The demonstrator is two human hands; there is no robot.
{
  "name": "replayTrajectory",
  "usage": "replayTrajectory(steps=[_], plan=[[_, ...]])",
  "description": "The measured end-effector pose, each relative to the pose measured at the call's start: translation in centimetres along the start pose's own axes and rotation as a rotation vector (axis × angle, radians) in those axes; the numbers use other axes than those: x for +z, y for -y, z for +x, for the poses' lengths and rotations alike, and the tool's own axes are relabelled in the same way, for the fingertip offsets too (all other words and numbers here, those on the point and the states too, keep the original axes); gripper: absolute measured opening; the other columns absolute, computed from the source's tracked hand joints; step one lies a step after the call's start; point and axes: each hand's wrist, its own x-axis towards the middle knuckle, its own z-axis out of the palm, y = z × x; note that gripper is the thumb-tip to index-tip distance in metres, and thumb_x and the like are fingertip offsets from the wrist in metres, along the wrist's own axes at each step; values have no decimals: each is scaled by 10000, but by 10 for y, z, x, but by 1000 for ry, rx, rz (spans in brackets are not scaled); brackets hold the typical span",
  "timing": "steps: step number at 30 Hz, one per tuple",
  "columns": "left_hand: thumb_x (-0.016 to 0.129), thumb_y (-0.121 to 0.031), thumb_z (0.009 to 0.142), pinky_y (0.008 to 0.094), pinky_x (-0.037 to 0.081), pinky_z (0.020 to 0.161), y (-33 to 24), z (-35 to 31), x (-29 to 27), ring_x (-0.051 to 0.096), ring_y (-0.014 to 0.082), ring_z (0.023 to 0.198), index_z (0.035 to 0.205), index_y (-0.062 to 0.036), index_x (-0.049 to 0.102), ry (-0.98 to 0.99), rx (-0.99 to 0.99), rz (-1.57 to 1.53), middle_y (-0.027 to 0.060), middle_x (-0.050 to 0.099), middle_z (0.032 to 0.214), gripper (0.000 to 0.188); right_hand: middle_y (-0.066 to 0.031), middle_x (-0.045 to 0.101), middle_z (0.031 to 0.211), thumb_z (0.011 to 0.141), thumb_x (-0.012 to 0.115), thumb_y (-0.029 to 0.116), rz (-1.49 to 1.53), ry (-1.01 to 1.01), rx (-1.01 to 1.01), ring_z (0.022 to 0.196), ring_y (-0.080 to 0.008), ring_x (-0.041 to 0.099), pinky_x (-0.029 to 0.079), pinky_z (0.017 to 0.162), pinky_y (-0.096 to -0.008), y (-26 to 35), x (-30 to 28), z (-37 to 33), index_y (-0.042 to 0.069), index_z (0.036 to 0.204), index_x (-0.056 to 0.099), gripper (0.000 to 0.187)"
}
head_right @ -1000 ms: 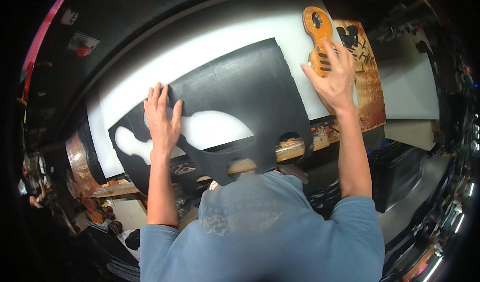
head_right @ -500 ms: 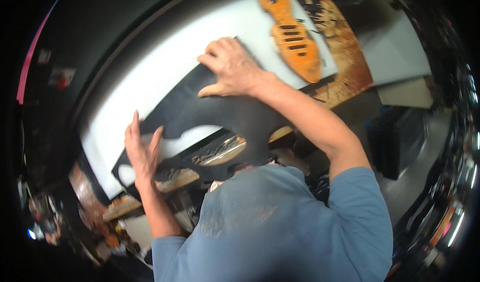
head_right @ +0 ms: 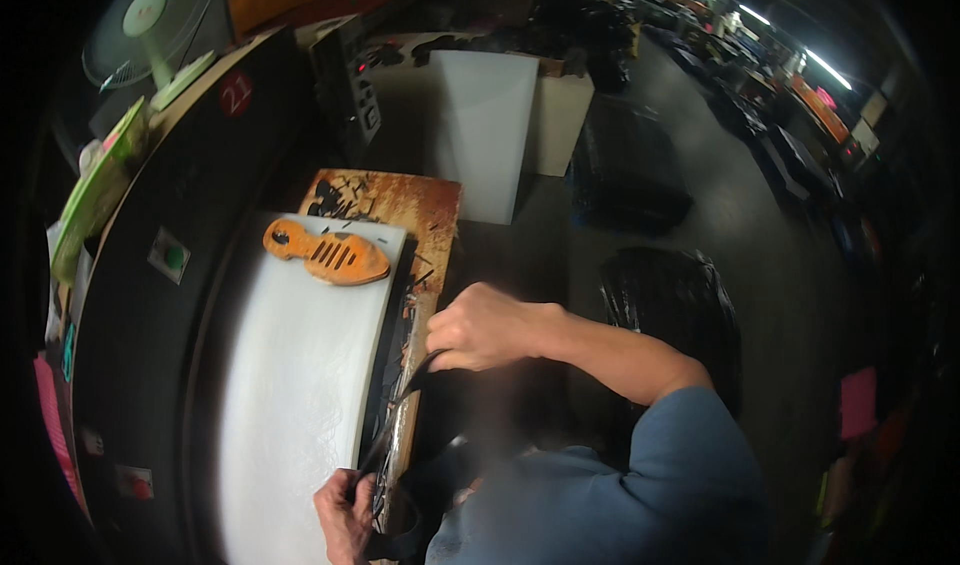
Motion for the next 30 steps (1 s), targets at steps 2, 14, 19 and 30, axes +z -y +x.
replayTrajectory(steps=[2,14,19,30], plan=[[733,-105,990,449,539,1053,-12,4,6,669,338,1264,1386,-71,643,-132,46,-514,193,686,1372,408,-80,630,763,908,803,282,-65,-113,47,688,-320,669,531,600,-427,12,-29,-37,67,838,728,238],[594,-169,1104,421,485,609,-169,43,27,585,367,605,925,17,642,-377,120,-415,229,602,712,262,-24,602,664,733,932,187,-457,-380,308,521,-227,572,440,516,-346,47,-105,-241,68,839,778,221],[593,-173,1117,366,484,595,-226,69,50,594,231,596,937,8,625,-407,303,-428,157,566,676,257,-43,578,664,836,873,212,-432,-461,459,571,-247,624,474,532,-372,46,-116,-327,76,783,732,202],[750,-398,1022,349,605,773,-262,109,104,752,218,862,1172,22,746,189,501,-349,162,782,985,446,-61,653,762,875,845,230,-441,-383,907,706,-286,686,547,691,-410,62,-95,-439,83,844,757,174]])
